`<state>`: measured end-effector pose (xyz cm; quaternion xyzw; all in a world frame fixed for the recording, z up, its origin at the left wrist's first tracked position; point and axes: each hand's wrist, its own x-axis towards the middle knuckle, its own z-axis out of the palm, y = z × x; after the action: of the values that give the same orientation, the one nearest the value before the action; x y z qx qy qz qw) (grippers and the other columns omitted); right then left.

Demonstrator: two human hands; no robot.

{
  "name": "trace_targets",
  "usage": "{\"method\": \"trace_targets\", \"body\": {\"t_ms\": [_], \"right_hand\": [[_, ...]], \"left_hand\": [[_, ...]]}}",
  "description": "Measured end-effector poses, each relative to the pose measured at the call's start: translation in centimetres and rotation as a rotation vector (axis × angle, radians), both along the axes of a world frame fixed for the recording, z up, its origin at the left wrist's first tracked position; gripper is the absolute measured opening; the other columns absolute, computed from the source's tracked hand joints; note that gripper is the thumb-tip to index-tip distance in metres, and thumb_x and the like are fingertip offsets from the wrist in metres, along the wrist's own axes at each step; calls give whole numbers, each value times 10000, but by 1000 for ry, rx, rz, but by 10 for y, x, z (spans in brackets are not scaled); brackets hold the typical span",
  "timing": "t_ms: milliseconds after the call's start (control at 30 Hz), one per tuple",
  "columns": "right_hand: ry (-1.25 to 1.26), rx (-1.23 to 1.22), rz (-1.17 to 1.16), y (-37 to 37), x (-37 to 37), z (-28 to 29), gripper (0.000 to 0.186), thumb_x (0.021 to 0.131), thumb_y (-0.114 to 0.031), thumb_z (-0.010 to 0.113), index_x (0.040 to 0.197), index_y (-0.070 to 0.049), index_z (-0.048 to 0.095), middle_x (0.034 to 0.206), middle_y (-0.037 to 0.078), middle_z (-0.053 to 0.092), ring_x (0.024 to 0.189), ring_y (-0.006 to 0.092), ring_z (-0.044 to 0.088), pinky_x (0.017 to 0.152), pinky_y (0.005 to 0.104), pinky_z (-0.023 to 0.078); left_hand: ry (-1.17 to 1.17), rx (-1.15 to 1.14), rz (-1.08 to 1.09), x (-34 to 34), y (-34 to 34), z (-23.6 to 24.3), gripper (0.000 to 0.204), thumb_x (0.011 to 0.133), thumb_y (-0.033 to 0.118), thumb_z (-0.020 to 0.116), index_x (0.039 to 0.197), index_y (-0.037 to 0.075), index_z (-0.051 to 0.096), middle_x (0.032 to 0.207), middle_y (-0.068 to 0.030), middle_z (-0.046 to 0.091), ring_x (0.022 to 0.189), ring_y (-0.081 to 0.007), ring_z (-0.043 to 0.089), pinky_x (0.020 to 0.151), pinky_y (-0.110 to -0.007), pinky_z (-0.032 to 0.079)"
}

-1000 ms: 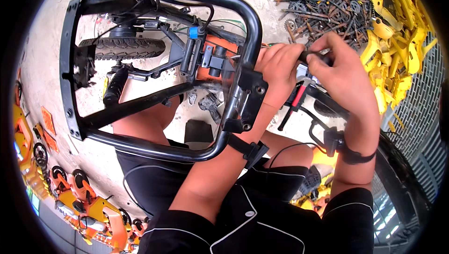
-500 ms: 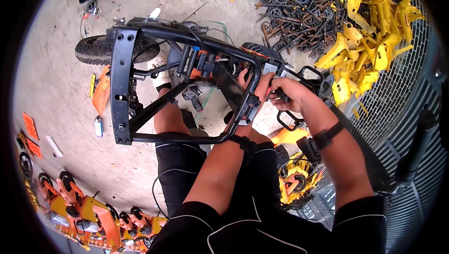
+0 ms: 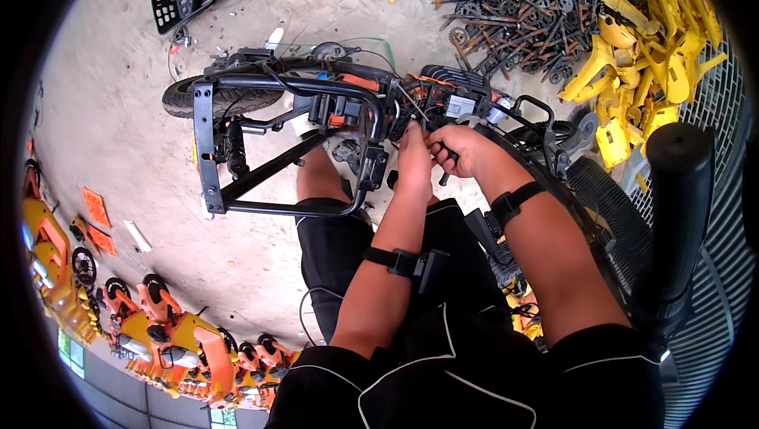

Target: The person uses a hammer to strike the frame of a motorcycle and then handles internal wiring and components by hand.

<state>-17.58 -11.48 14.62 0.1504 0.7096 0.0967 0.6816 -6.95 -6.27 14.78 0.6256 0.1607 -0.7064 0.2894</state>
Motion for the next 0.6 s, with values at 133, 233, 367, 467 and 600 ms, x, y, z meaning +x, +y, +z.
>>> {"method": "trace_targets", "body": {"t_ms": [133,233,367,467,600], "right_hand": [[-3,-25,12,-19,12,5,232,921,-221,531,709,-130,557,582,-43,533,425,47,449,348,190,278],[43,-12,-15,-22,20,4,287,935,-246,503,668,-149,548,536,-39,508,398,62,438,341,192,263],[56,-38,-44,-27,27,-5,237,889,-230,577,670,-140,572,593,3,550,453,112,501,383,262,332],[78,-247,-144,-7,41,-21,201,867,-218,627,812,-31,674,718,88,644,523,196,566,468,364,446],[89,-223,-225,-4,51,-32,224,894,-163,574,872,36,673,754,153,657,553,258,597,498,426,473]], "left_hand": [[50,52,-250,0,-48,17,284,901,356,540,935,79,592,717,12,487,615,-97,458,515,-262,380],[54,116,-296,-1,-55,7,267,882,339,537,854,78,584,638,13,454,532,-99,409,465,-276,338],[49,96,-340,14,-62,-2,362,881,337,516,999,4,598,825,-92,577,660,-176,544,543,-322,439],[-90,73,-258,10,-58,-8,401,902,332,485,1011,-27,627,945,-120,640,862,-228,595,774,-368,476],[-130,94,-169,12,-55,-12,368,898,347,499,910,4,632,907,-101,632,796,-194,575,707,-369,464]]}}
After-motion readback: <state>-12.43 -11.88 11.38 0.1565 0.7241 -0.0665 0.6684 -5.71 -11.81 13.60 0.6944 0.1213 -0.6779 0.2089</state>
